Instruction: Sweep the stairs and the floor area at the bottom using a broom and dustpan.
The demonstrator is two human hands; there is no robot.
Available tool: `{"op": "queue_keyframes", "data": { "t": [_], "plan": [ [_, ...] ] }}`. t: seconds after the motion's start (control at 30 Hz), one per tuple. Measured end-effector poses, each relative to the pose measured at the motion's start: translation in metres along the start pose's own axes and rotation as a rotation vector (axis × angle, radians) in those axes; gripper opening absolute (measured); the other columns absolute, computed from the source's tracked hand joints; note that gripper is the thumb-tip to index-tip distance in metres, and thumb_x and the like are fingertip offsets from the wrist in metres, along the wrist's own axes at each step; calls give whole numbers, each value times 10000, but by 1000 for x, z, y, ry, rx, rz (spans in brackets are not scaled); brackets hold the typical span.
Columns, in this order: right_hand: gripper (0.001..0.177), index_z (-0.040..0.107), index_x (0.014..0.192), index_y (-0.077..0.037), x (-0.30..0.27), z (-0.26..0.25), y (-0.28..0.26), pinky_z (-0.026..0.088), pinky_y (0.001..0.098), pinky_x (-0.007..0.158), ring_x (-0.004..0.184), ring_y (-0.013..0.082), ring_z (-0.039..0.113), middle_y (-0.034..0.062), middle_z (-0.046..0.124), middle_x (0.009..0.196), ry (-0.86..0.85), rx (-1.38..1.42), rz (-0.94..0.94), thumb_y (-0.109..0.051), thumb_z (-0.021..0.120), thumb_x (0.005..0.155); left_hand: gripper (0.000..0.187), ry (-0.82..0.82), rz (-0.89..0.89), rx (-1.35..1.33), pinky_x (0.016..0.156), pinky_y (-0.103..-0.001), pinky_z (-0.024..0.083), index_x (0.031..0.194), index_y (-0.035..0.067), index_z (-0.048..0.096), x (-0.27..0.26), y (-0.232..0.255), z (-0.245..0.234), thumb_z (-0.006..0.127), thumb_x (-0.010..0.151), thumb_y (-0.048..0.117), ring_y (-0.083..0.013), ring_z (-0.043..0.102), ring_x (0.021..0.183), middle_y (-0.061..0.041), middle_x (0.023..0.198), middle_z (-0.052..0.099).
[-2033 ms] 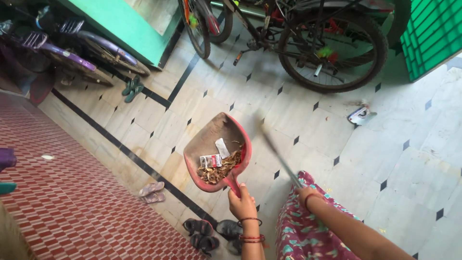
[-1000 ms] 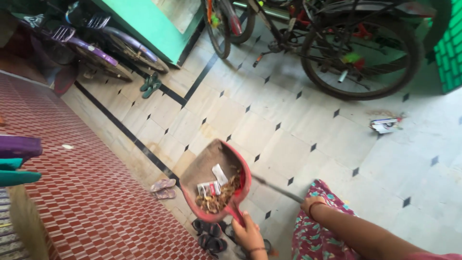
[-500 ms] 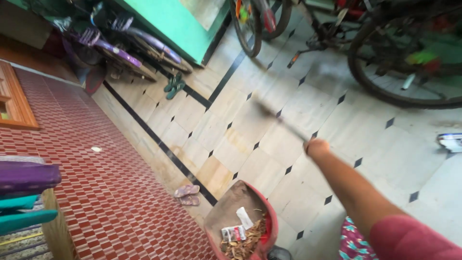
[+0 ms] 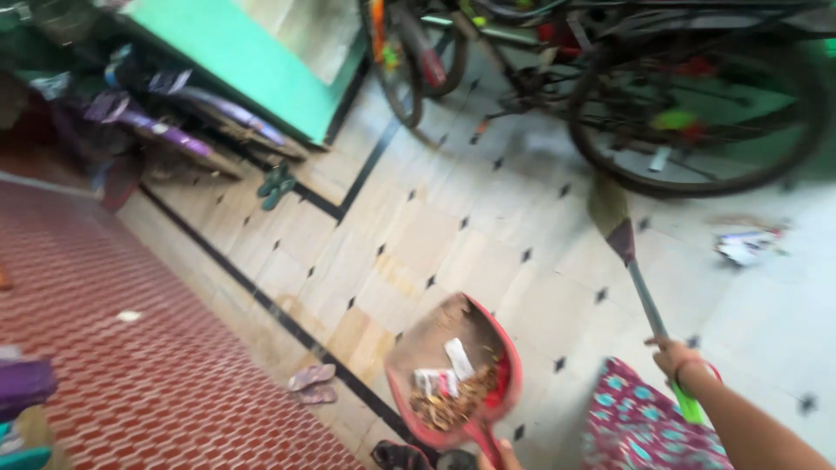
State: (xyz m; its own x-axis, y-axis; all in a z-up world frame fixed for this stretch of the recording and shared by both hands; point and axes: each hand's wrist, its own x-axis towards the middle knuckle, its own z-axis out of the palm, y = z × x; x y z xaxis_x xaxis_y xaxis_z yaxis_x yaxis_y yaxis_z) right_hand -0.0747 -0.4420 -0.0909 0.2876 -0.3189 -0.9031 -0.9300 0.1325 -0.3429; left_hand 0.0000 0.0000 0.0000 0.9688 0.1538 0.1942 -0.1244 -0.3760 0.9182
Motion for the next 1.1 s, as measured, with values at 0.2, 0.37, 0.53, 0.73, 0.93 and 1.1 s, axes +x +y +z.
{"op": "queue_keyframes", "data": {
  "t": [0.2,0.37,0.53,0.73,0.93,1.1],
  "plan": [
    [492,674,1366,-276,-40,-59,103,583,394,578,631,222,623,141,740,853,79,-27,-25,-82,589,923,251,-70,-582,8,345,-338,364,1021,52,649,48,200,19,712,869,242,-159,464,358,-80,587,598],
    [386,663,1312,-164,-80,-2,55,581,364,701,757,204,654,82,716,912,73,-25,-302,-135,611,931,274,-151,-481,109,376,-314,452,968,29,644,48,295,28,718,909,286,-123,529,422,-68,626,621],
    [478,676,1344,-267,-200,26,-15,601,379,978,1135,294,725,100,696,1292,-43,-387,-260,-109,614,897,288,-186,-502,-28,391,-318,432,972,14,612,35,292,44,707,927,282,-135,505,432,-64,631,577],
    [376,677,1326,-206,-185,-6,70,571,431,970,1215,246,683,87,696,1324,-161,-1181,-293,-313,639,968,275,-244,-451,71,405,-340,473,962,27,588,34,350,51,701,919,274,-157,561,441,-80,645,612],
    [412,685,1343,-238,-157,-89,120,523,424,1053,1263,240,665,73,686,1376,-31,-889,-7,-459,559,1019,303,-257,-300,280,455,-359,513,971,47,601,25,343,66,704,906,324,-208,639,437,-111,619,677],
    [400,636,1389,-226,-119,-134,103,598,539,976,1235,330,678,105,665,1374,73,-815,55,-272,582,995,313,-312,-266,301,478,-374,526,978,50,616,8,347,92,703,904,341,-220,658,440,-101,579,671]
  ]
}}
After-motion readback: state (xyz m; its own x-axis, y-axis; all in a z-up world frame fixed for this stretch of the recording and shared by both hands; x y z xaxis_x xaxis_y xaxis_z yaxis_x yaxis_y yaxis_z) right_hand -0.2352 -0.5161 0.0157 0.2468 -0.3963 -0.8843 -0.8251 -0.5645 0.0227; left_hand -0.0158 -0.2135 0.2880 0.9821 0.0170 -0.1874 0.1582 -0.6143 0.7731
